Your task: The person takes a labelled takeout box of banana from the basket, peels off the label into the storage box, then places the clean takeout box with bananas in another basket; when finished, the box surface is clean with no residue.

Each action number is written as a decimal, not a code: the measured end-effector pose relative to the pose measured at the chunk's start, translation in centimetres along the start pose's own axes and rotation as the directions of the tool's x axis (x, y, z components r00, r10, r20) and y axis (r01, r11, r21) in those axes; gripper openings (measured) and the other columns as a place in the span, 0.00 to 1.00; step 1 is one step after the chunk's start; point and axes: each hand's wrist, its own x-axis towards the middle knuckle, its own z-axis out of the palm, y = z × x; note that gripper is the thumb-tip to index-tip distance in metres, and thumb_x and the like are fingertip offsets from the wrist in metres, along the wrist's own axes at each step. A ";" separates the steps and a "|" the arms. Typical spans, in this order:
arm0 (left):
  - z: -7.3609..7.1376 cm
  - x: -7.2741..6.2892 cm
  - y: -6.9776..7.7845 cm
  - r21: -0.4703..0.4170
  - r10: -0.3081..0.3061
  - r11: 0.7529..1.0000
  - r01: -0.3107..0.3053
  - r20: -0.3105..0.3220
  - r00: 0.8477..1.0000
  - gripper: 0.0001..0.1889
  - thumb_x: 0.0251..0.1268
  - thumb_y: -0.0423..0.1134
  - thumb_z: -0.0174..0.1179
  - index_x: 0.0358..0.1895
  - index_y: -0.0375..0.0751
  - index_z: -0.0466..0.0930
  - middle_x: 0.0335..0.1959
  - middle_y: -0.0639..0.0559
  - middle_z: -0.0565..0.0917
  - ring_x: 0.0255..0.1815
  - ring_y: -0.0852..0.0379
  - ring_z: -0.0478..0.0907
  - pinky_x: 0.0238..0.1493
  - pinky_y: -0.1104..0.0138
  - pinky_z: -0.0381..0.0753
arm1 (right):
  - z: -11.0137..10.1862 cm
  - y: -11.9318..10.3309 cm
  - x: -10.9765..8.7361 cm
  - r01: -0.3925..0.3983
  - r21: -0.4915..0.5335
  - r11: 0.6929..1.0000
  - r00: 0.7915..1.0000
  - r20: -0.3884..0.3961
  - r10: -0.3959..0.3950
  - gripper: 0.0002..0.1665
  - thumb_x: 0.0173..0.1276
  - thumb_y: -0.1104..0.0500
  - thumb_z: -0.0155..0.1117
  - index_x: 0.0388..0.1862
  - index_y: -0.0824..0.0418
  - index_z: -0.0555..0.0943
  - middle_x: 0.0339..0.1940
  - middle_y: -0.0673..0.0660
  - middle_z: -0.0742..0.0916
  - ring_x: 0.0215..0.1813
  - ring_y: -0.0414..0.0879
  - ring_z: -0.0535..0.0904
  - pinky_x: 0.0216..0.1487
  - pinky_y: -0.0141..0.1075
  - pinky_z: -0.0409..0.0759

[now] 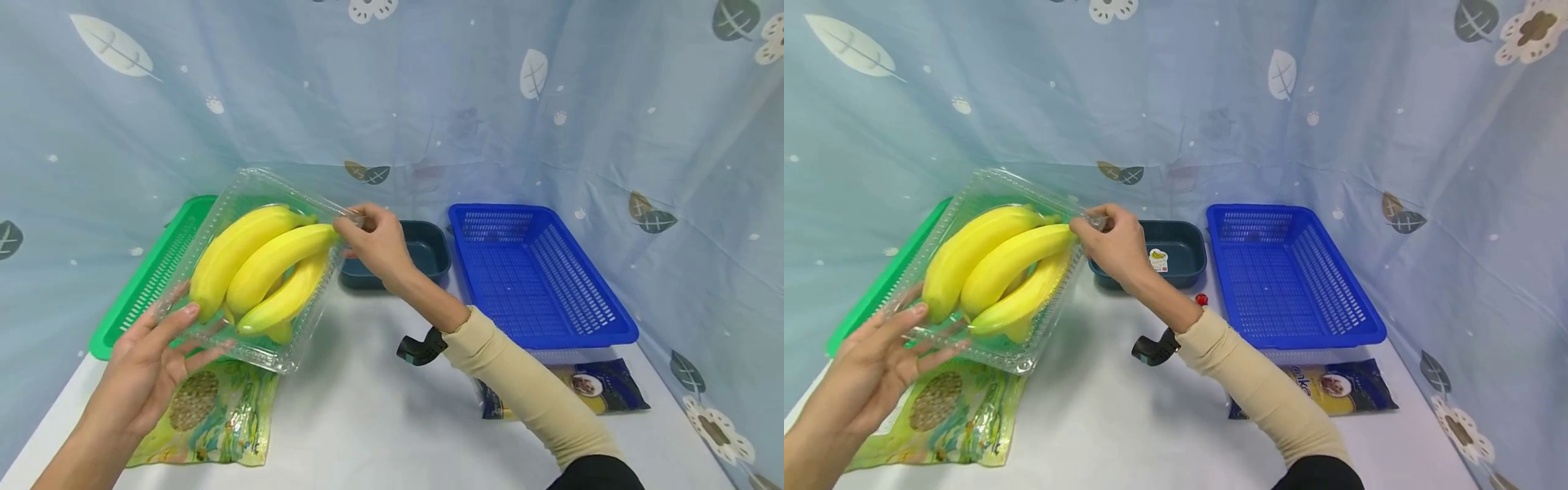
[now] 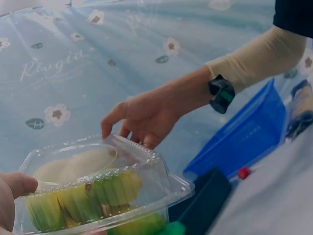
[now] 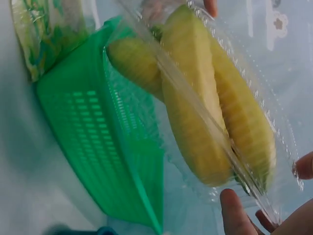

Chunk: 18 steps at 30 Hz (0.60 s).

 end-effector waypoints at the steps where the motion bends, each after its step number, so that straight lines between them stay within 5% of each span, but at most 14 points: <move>1: -0.1 0.1 0.2 -0.008 0.000 1.000 0.000 -0.001 1.000 0.32 0.80 0.29 0.43 0.81 0.47 0.43 0.61 0.49 0.79 0.55 0.44 0.83 0.47 0.48 0.83 | 0.3 0.0 0.2 -0.011 0.022 1.000 1.000 -0.003 0.011 0.18 0.71 0.56 0.62 0.56 0.64 0.80 0.38 0.60 0.83 0.43 0.51 0.82 0.43 0.40 0.86; 7: -0.8 1.1 1.6 -0.045 -0.005 0.999 0.005 -0.002 1.000 0.33 0.80 0.28 0.44 0.80 0.47 0.41 0.60 0.49 0.79 0.54 0.43 0.83 0.48 0.47 0.82 | 1.8 -0.9 2.1 -0.094 0.068 0.993 0.995 -0.032 0.097 0.26 0.71 0.58 0.63 0.66 0.62 0.75 0.47 0.59 0.82 0.45 0.51 0.83 0.41 0.39 0.87; 12: -1.7 2.0 2.9 -0.082 -0.030 0.996 0.029 -0.013 0.999 0.33 0.80 0.30 0.43 0.81 0.52 0.42 0.61 0.48 0.73 0.52 0.43 0.83 0.52 0.48 0.81 | 3.2 -1.4 4.1 -0.074 0.081 0.994 0.996 -0.037 0.077 0.26 0.72 0.57 0.66 0.68 0.57 0.76 0.48 0.60 0.82 0.43 0.52 0.84 0.41 0.40 0.87; 15: -2.3 2.3 3.6 -0.057 -0.071 0.996 0.067 -0.059 0.996 0.35 0.80 0.33 0.45 0.81 0.58 0.40 0.73 0.45 0.57 0.70 0.33 0.65 0.55 0.49 0.80 | 4.2 -1.2 5.2 -0.061 0.095 0.994 0.997 -0.045 0.065 0.27 0.72 0.57 0.66 0.69 0.58 0.75 0.46 0.62 0.81 0.41 0.52 0.85 0.40 0.39 0.87; 18: -2.9 2.5 4.0 -0.043 -0.121 0.992 0.117 -0.105 0.987 0.37 0.81 0.36 0.46 0.81 0.63 0.36 0.79 0.49 0.26 0.77 0.30 0.29 0.57 0.52 0.79 | 5.3 -0.4 6.1 -0.055 0.106 0.993 0.996 -0.065 0.062 0.28 0.71 0.57 0.67 0.68 0.61 0.75 0.47 0.62 0.82 0.41 0.51 0.85 0.38 0.38 0.87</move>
